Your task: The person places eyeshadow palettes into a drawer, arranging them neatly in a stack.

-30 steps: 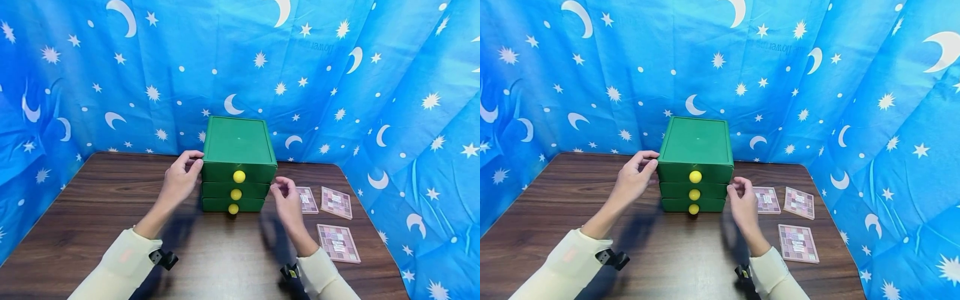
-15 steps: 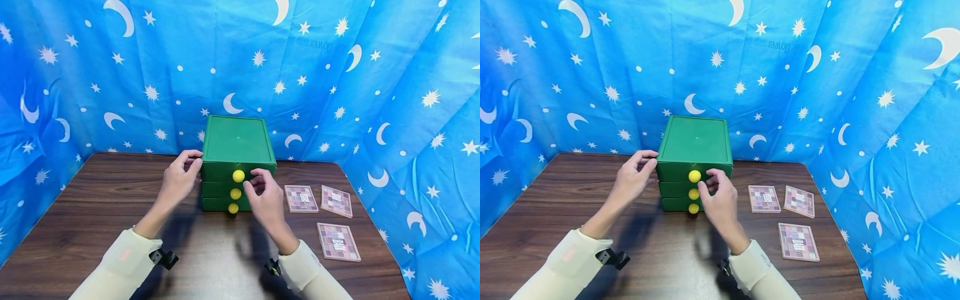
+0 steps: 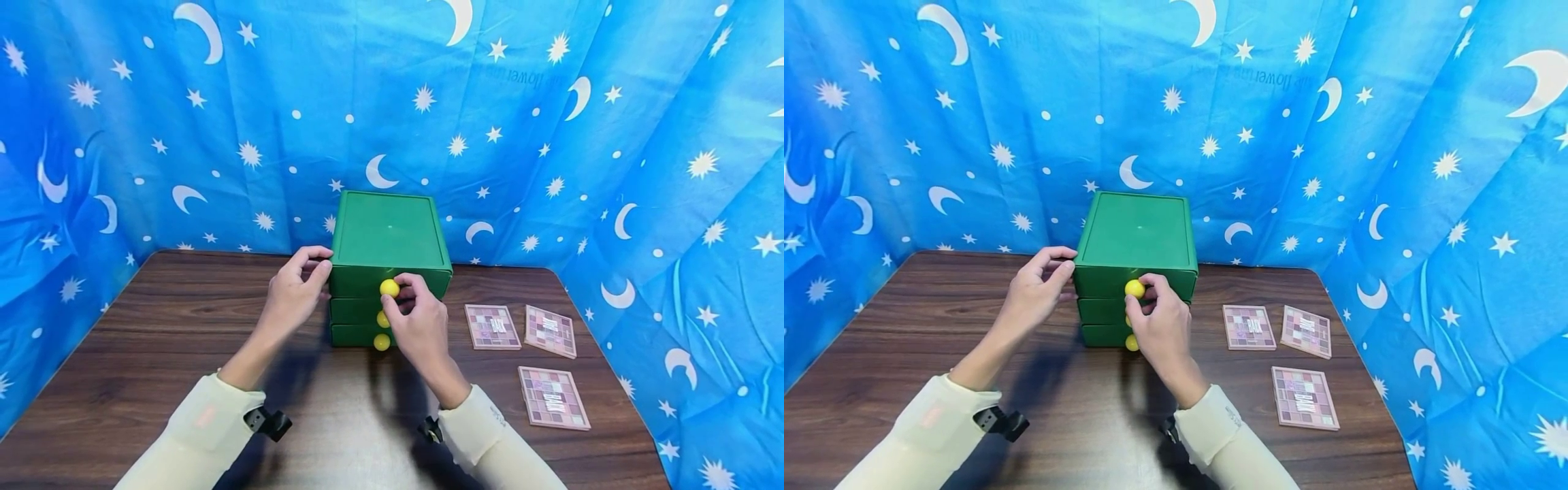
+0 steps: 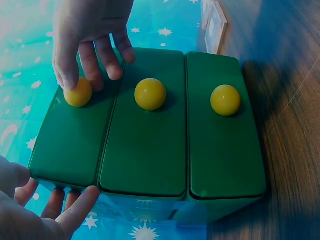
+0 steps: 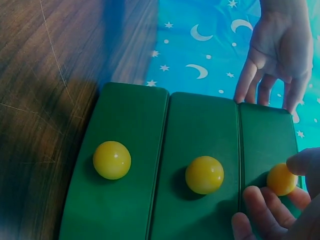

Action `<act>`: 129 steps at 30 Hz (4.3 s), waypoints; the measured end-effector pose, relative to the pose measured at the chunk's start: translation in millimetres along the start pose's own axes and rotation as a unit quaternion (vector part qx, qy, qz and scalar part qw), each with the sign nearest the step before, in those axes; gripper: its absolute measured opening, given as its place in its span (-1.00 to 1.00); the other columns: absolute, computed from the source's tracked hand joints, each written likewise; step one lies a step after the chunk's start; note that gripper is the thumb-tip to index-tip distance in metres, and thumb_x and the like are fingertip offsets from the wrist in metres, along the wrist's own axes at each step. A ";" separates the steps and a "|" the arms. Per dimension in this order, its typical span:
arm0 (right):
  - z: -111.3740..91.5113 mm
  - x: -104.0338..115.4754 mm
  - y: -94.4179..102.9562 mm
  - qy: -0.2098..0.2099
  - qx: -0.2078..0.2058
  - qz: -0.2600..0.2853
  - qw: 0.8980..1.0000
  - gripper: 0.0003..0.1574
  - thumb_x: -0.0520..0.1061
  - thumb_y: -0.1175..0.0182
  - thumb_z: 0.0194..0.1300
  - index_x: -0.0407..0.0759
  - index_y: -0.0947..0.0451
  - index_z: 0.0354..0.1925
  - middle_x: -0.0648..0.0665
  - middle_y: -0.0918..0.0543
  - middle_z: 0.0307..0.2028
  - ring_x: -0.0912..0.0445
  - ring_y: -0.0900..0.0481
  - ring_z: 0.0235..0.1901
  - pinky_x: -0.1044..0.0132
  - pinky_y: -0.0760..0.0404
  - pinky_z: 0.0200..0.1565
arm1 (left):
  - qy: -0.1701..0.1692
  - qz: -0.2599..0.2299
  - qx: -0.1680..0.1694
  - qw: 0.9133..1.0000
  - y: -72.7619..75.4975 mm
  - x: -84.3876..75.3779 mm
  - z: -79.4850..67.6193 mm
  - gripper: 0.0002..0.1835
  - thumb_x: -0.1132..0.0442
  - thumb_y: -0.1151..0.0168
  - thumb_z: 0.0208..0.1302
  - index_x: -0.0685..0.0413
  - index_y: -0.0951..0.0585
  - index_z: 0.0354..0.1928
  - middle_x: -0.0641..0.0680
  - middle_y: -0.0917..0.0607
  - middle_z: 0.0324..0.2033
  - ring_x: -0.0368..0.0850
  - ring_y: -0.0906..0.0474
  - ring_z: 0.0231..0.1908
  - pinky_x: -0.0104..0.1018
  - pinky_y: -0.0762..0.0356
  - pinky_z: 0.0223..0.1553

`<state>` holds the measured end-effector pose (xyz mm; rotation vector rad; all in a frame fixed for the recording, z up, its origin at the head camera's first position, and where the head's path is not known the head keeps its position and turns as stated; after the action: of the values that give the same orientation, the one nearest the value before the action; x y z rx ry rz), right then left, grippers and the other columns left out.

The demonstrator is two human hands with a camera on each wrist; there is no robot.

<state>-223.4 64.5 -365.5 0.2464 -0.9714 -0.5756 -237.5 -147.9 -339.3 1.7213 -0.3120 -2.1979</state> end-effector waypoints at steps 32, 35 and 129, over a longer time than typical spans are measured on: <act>-54.1 19.4 34.4 0.059 0.014 -0.034 0.998 -0.67 -0.08 -0.47 0.16 0.00 -0.62 -0.11 0.05 -0.77 -0.34 0.34 -0.62 -0.53 0.49 -0.65 -0.38 | 0.022 0.006 0.015 1.000 3.2 -0.1 4.4 -0.61 -0.06 -0.04 0.55 -0.08 -0.55 0.25 0.20 -0.65 0.09 0.06 -0.62 0.02 -0.26 -0.75 -0.16; -60.8 22.3 38.5 0.066 0.014 -0.035 0.997 -0.65 -0.10 -0.49 0.12 0.01 -0.63 -0.12 0.08 -0.76 -0.36 0.38 -0.61 -0.52 0.51 -0.64 -0.38 | 0.023 0.007 0.013 1.000 3.5 -0.2 4.0 -0.61 -0.05 -0.04 0.55 -0.08 -0.55 0.25 0.21 -0.65 0.09 0.06 -0.62 0.03 -0.31 -0.73 -0.17; -12.7 -93.5 175.2 -0.105 0.191 -0.278 0.935 -0.03 0.07 -0.44 0.04 -0.11 -0.35 0.38 -0.52 -0.37 0.29 -0.42 -0.30 0.14 -0.33 -0.43 -0.06 | 0.016 0.006 0.008 1.000 1.1 3.9 4.0 -0.63 -0.06 -0.02 0.57 -0.13 -0.53 0.26 0.17 -0.66 0.09 0.01 -0.64 -0.04 -0.22 -0.76 -0.16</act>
<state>-192.0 260.9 -360.5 0.8396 -1.2265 -0.9415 -242.0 -150.5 -341.4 1.7566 -0.3323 -2.1615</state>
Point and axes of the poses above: each hand's wrist, its own z-axis towards the middle knuckle, its own y-axis out of the back of the hand, x = y × z, the point moved 3 cm from there along z, towards the middle knuckle
